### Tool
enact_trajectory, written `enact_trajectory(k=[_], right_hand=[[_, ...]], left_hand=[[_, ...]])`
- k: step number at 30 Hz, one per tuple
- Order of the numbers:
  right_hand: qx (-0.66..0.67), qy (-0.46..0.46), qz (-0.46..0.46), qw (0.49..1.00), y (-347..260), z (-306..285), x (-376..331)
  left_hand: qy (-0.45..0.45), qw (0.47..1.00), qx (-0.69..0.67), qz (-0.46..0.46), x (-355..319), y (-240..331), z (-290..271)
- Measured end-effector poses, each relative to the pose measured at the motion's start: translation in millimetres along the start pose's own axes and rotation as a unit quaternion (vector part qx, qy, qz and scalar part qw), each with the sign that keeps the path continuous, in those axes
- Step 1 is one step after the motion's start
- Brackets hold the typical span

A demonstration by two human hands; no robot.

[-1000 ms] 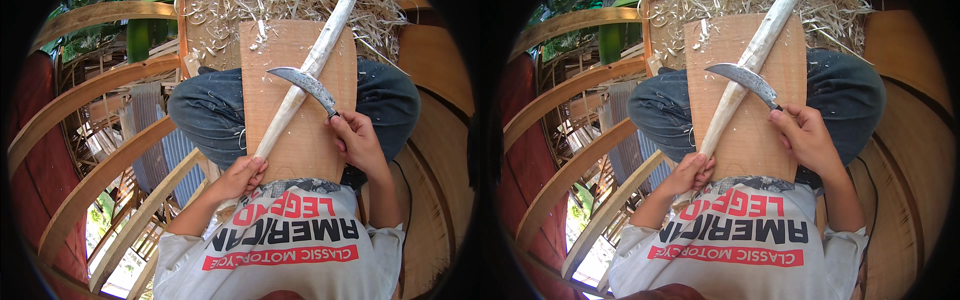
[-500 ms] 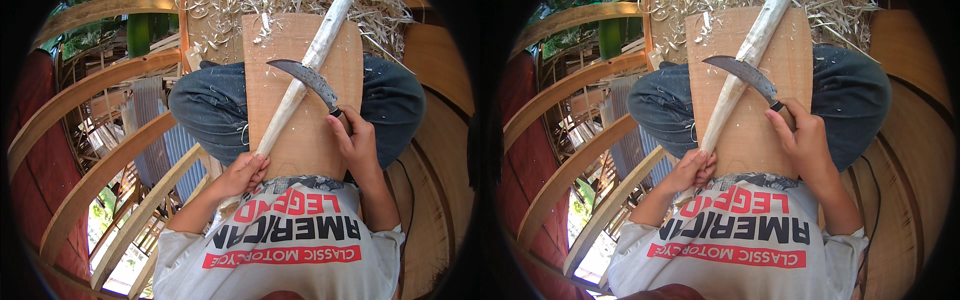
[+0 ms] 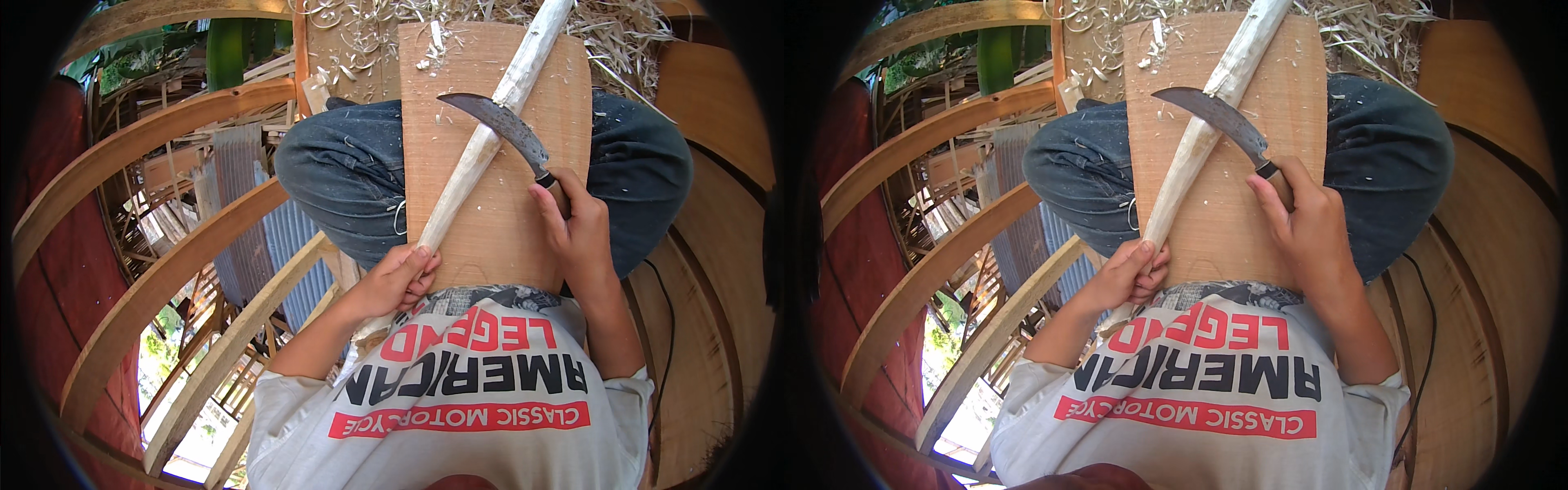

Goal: The person sits on a wooden platform and uses a curved knife to shave a long wooden stick, producing continuous wood shavings. The person holds the stick with the left hand and repeatedly draws the knife along its length, rotating the stick to smooth different sides.

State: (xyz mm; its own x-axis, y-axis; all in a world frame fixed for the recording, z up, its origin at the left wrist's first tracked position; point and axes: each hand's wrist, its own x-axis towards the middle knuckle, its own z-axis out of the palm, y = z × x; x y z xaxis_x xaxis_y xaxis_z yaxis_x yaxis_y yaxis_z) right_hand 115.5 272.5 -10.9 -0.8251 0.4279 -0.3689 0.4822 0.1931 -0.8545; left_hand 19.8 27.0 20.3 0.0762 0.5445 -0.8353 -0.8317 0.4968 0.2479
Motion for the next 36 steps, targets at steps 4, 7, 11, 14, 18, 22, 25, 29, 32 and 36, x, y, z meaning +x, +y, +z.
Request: enact_trajectory(k=[4,7,11,14,18,22,25,29,32,36], right_hand=[[0.242,-0.145,0.191,0.94,-7.4,-22.3,10.8],[0.335,-0.181,0.249,0.89,-9.7,-26.6,12.7],[0.293,-0.176,0.23,0.911,-11.6,-26.5,24.5],[0.199,-0.112,0.145,0.963,-5.0,-16.2,23.5],[0.083,-0.043,0.051,0.994,-3.7,-9.7,21.5],[-0.003,-0.022,0.014,1.0,-8.7,-6.8,20.7],[-0.043,-0.003,-0.027,0.999,-5.6,-2.3,18.8],[-0.125,0.047,-0.108,0.985,-3.3,2.6,22.5],[-0.166,0.059,-0.133,0.975,-2.6,2.8,26.9],[-0.109,-0.005,-0.061,0.992,-9.2,-5.0,27.7]], left_hand=[[0.054,0.996,0.059,0.023,1.1,-4.9,4.9],[0.067,0.995,0.072,0.034,1.5,-5.0,7.9],[0.076,0.993,0.071,0.053,0.0,-7.2,10.2],[0.074,0.994,0.059,0.053,-0.1,-9.9,9.3],[0.074,0.995,0.05,0.052,0.9,-9.0,8.6],[0.072,0.995,0.052,0.054,0.7,-6.7,9.2],[0.067,0.995,0.05,0.052,0.0,-8.4,7.7],[0.058,0.998,0.02,0.031,1.2,-3.4,5.6],[0.053,0.998,0.015,0.032,1.5,-3.4,4.5],[0.05,0.998,0.015,0.031,1.4,-2.3,3.9]])
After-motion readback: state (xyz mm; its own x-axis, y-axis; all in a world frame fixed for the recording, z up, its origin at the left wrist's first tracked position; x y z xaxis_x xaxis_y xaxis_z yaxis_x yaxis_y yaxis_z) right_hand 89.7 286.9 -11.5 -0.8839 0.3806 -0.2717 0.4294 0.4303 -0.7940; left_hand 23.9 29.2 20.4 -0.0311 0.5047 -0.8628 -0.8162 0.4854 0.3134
